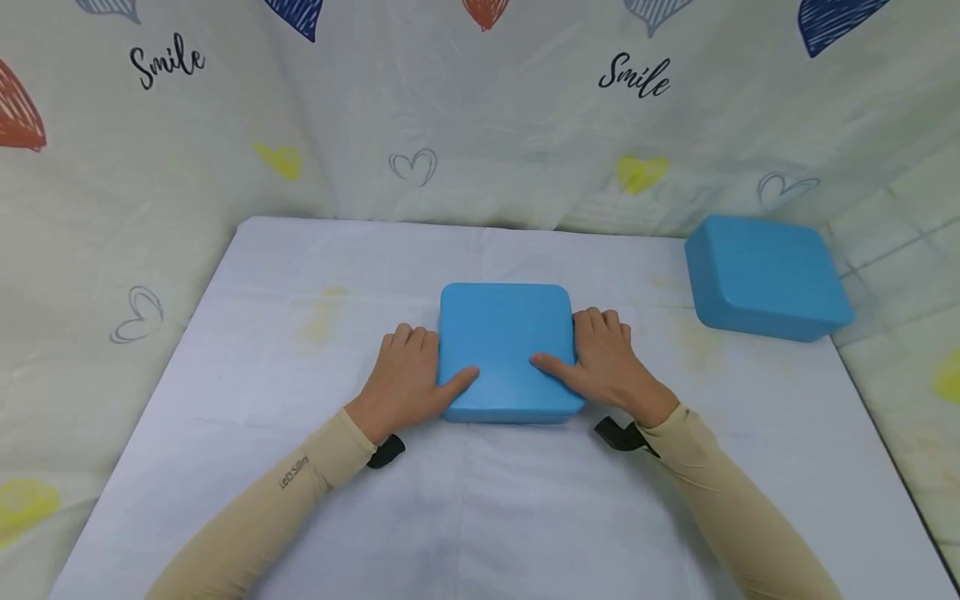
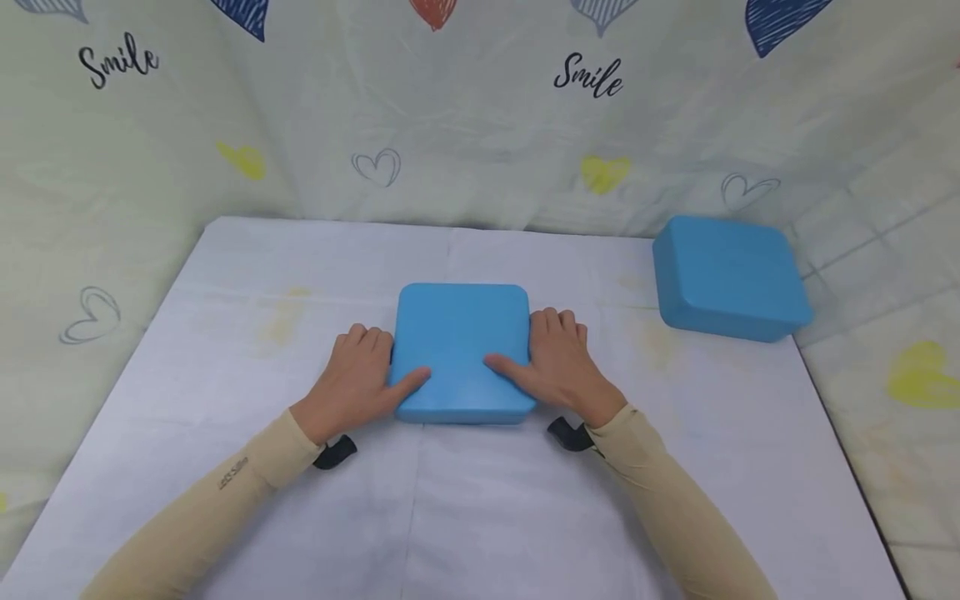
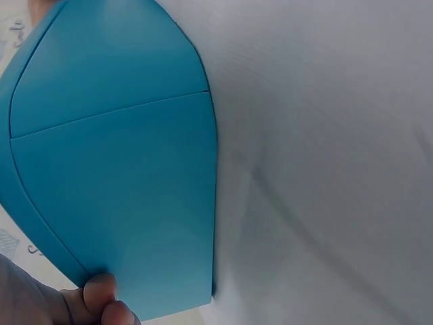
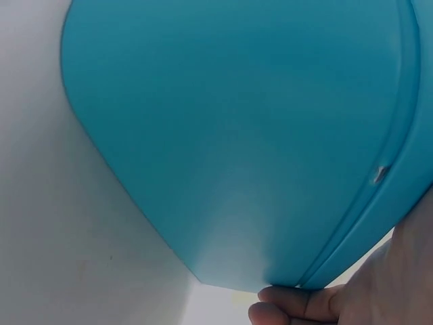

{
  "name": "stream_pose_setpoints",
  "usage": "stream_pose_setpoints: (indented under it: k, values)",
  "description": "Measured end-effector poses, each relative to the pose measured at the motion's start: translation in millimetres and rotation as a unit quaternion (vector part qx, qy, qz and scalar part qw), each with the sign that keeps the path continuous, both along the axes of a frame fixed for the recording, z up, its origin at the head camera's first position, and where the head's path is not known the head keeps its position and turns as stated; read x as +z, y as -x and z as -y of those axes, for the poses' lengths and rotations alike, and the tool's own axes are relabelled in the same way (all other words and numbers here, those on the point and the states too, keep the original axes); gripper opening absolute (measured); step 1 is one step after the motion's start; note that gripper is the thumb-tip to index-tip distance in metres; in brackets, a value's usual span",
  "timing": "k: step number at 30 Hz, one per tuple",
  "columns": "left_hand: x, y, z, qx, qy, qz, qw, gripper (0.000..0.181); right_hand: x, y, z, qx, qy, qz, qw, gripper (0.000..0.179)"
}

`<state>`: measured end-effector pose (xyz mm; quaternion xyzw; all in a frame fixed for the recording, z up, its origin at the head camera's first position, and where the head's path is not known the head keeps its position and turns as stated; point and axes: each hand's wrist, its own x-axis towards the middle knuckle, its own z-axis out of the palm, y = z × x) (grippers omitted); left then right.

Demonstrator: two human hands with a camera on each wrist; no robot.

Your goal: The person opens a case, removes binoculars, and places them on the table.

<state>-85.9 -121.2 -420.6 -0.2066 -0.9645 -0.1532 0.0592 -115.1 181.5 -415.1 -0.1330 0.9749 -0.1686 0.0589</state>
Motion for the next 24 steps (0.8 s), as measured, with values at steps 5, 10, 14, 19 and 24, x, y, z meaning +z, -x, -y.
stream_pose_setpoints:
  k: [5, 10, 14, 19, 24]
  values:
    - [1.4, -0.2, 2.9, -0.001, 0.000, -0.007, 1.0000, 0.063, 2.0, -1.4, 3.0, -0.002, 0.000, 0.002, 1.0000, 0.088]
    - [1.7, -1.4, 5.0, 0.000, -0.004, -0.003, 1.0000, 0.063, 3.0, -2.2, 5.4, -0.003, 0.001, 0.005, 1.0000, 0.088]
    - [1.1, -2.4, 6.4, 0.003, -0.003, 0.001, 1.0000, 0.063, 1.9, -2.1, 6.9, -0.002, 0.000, 0.005, 1.0000, 0.089]
    - [1.6, -3.3, 9.0, 0.005, -0.004, 0.003, 1.0000, 0.063, 1.0, -1.8, 8.9, 0.002, 0.001, 0.001, 1.0000, 0.088]
    - [0.1, -2.8, 13.1, 0.006, -0.002, 0.003, 1.0000, 0.063, 0.0, -1.3, 12.6, 0.002, 0.001, -0.002, 1.0000, 0.088]
